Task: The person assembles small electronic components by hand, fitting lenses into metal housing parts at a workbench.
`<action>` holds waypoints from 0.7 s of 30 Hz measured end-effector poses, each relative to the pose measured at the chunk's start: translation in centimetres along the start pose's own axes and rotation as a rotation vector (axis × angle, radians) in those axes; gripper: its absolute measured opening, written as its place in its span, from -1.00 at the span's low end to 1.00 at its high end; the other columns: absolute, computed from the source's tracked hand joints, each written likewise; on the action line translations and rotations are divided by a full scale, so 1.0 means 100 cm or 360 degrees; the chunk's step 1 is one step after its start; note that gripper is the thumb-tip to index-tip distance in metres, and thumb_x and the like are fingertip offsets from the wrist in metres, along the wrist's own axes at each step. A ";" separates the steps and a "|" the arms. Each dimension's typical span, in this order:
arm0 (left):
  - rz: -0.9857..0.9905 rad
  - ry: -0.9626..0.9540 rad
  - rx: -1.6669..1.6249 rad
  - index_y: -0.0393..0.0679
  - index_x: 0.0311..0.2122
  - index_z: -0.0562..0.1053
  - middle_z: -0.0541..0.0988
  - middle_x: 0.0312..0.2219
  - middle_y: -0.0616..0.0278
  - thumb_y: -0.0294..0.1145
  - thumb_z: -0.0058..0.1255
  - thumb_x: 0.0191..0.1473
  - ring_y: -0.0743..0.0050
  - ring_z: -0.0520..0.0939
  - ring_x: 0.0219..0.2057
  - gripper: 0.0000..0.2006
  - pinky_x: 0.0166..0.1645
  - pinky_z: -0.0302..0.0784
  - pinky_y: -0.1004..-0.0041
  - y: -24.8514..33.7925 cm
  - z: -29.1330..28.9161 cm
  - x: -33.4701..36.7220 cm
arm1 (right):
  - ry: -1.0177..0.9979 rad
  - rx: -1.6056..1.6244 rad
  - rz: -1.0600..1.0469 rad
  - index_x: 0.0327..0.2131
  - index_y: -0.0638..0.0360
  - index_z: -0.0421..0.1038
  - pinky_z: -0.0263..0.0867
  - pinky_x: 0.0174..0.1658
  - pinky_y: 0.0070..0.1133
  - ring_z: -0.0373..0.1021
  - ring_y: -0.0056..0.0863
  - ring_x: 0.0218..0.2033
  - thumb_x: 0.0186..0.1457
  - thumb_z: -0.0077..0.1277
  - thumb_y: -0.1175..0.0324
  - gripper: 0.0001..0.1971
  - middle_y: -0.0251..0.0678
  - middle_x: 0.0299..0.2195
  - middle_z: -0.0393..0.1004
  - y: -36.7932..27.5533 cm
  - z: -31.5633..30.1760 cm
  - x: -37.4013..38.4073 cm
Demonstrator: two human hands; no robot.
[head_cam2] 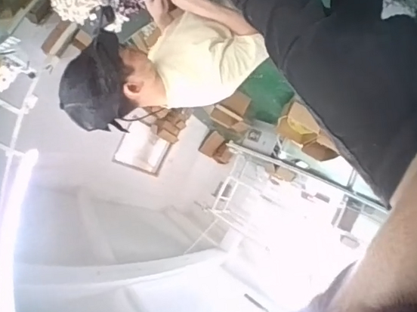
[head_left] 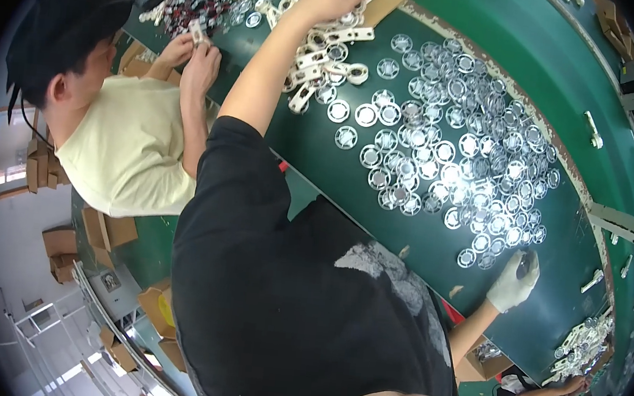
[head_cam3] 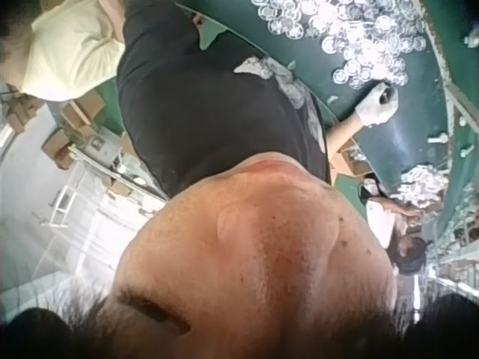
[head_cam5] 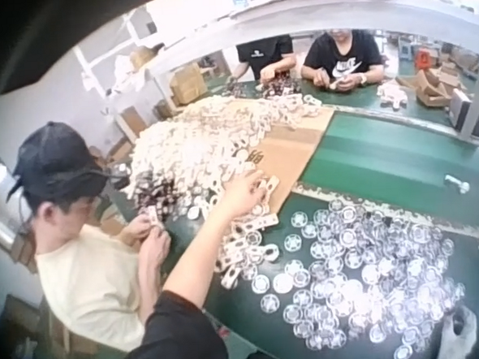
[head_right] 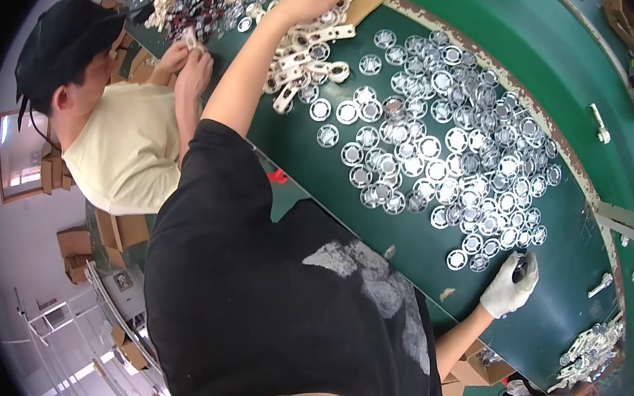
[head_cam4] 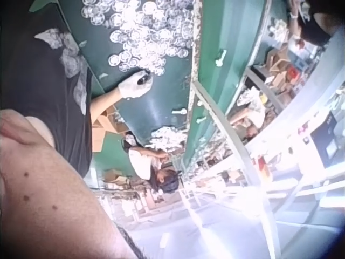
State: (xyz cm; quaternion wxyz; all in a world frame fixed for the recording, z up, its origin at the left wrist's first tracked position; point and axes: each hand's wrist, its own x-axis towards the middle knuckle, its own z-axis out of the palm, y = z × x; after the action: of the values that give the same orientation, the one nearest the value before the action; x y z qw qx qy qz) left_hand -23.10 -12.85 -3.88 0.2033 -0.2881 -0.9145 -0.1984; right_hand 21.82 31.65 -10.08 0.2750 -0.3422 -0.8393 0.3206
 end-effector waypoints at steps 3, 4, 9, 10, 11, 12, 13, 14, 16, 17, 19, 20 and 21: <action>-0.0187 0.0325 -0.0017 -0.18 -0.02 0.51 0.55 -0.09 -0.10 -0.36 0.09 0.11 -0.12 0.58 -0.11 -0.69 -0.01 0.52 0.15 0.015 -0.035 -0.030 | 0.0057 0.0170 -0.0005 0.01 0.38 0.45 0.41 0.04 -0.51 0.48 -0.44 -0.09 0.15 0.21 0.43 -0.62 -0.15 -0.07 0.54 -0.008 0.002 0.000; -0.0359 0.0282 -0.0008 -0.22 -0.03 0.51 0.58 -0.15 -0.08 -0.36 0.09 0.14 0.00 0.64 -0.19 -0.70 -0.09 0.57 0.21 0.037 -0.060 -0.045 | 0.0071 0.0203 -0.0009 0.01 0.38 0.44 0.40 0.05 -0.51 0.49 -0.46 -0.12 0.14 0.21 0.43 -0.62 -0.16 -0.10 0.55 -0.017 -0.001 0.000; -0.0796 0.0142 0.0156 -0.09 -0.17 0.56 0.59 -0.21 0.14 -0.22 0.20 0.04 0.04 0.63 -0.17 -0.73 -0.13 0.56 0.17 0.100 -0.076 -0.156 | -0.0016 0.0267 -0.0296 -0.03 0.36 0.49 0.41 0.00 -0.52 0.50 -0.44 -0.16 0.13 0.23 0.40 -0.64 -0.17 -0.11 0.56 -0.052 0.003 -0.012; -0.0867 0.0169 0.0214 -0.13 -0.15 0.54 0.57 -0.23 0.09 -0.21 0.26 0.00 0.00 0.61 -0.18 -0.67 -0.12 0.55 0.17 0.107 -0.066 -0.177 | -0.0088 0.0128 -0.0397 -0.02 0.35 0.49 0.41 -0.01 -0.53 0.50 -0.44 -0.18 0.10 0.25 0.43 -0.63 -0.16 -0.11 0.55 -0.074 0.004 -0.016; -0.0938 0.0170 0.0240 -0.16 -0.14 0.52 0.57 -0.22 0.06 -0.19 0.27 -0.01 -0.01 0.60 -0.17 -0.63 -0.11 0.54 0.16 0.114 -0.058 -0.192 | -0.0223 -0.0013 -0.0359 -0.02 0.34 0.49 0.38 0.04 -0.50 0.50 -0.36 -0.12 0.07 0.27 0.38 -0.60 -0.12 -0.08 0.55 -0.081 0.007 -0.014; -0.0992 0.0155 0.0259 -0.19 -0.13 0.51 0.57 -0.20 0.04 -0.16 0.28 -0.01 -0.03 0.59 -0.16 -0.60 -0.10 0.53 0.16 0.118 -0.048 -0.205 | -0.0299 -0.0297 -0.0497 -0.02 0.30 0.50 0.34 0.10 -0.44 0.48 -0.25 -0.05 0.06 0.27 0.31 -0.58 -0.09 -0.07 0.55 -0.092 0.013 -0.008; -0.0986 0.0202 0.0226 -0.22 -0.10 0.50 0.57 -0.21 0.00 -0.11 0.30 -0.03 -0.07 0.57 -0.15 -0.53 -0.05 0.50 0.15 0.112 -0.040 -0.221 | -0.0347 -0.0197 -0.0550 -0.02 0.25 0.51 0.30 0.15 -0.39 0.46 -0.18 0.02 0.08 0.24 0.25 -0.58 -0.09 -0.04 0.54 -0.108 0.021 -0.011; -0.0900 0.0259 0.0348 -0.23 -0.08 0.51 0.59 -0.22 0.00 -0.09 0.30 -0.03 -0.10 0.56 -0.16 -0.51 -0.03 0.47 0.11 0.107 -0.036 -0.237 | -0.0424 -0.0195 -0.0662 0.00 0.20 0.51 0.32 0.13 -0.39 0.46 -0.17 0.02 0.08 0.23 0.23 -0.57 -0.08 -0.03 0.54 -0.117 0.031 -0.006; -0.0815 0.0400 0.0475 -0.17 -0.11 0.57 0.60 -0.20 0.01 -0.09 0.28 0.00 -0.10 0.56 -0.17 -0.57 -0.05 0.47 0.10 0.106 -0.031 -0.245 | -0.0432 -0.0206 -0.0967 -0.04 0.18 0.53 0.36 0.06 -0.38 0.47 -0.11 -0.04 0.06 0.23 0.22 -0.60 -0.09 -0.09 0.54 -0.124 0.050 0.012; -0.0828 0.0447 0.0506 -0.12 -0.12 0.59 0.60 -0.19 0.05 -0.08 0.28 0.00 -0.07 0.56 -0.16 -0.60 -0.05 0.48 0.10 0.108 -0.027 -0.244 | -0.0372 -0.0038 -0.1122 -0.06 0.15 0.54 0.38 0.02 -0.40 0.49 -0.17 -0.11 0.05 0.24 0.22 -0.61 -0.12 -0.12 0.55 -0.121 0.060 0.019; -0.0839 0.0469 0.0446 -0.10 -0.10 0.60 0.59 -0.21 0.09 -0.09 0.28 0.02 -0.02 0.57 -0.13 -0.60 -0.03 0.49 0.13 0.094 -0.013 -0.249 | -0.0477 -0.0026 -0.1187 -0.04 0.13 0.53 0.41 -0.07 -0.42 0.50 -0.28 -0.23 0.06 0.23 0.24 -0.62 -0.17 -0.18 0.54 -0.131 0.075 0.029; -0.0824 0.0508 0.0424 -0.19 -0.12 0.61 0.60 -0.23 0.06 -0.14 0.29 0.03 0.05 0.59 -0.16 -0.61 -0.04 0.49 0.21 0.101 -0.016 -0.245 | -0.0550 -0.0016 -0.1148 -0.04 0.13 0.53 0.42 -0.08 -0.42 0.51 -0.28 -0.24 0.09 0.20 0.23 -0.64 -0.17 -0.18 0.54 -0.132 0.078 0.032; -0.0769 0.0551 0.0321 -0.21 -0.12 0.61 0.60 -0.26 0.08 -0.17 0.28 0.05 0.18 0.62 -0.31 -0.63 -0.18 0.52 0.28 0.098 -0.014 -0.245 | -0.0536 -0.0031 -0.1126 -0.05 0.13 0.53 0.41 -0.06 -0.42 0.51 -0.26 -0.20 0.09 0.19 0.23 -0.64 -0.17 -0.16 0.54 -0.134 0.081 0.033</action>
State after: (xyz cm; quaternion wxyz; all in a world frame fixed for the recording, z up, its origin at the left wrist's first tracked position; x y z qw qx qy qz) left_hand 1.68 -17.02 -12.25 0.3305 -0.0029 -0.9233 -0.1954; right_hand 8.93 23.83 -4.70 0.2236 0.0231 -0.9419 0.2497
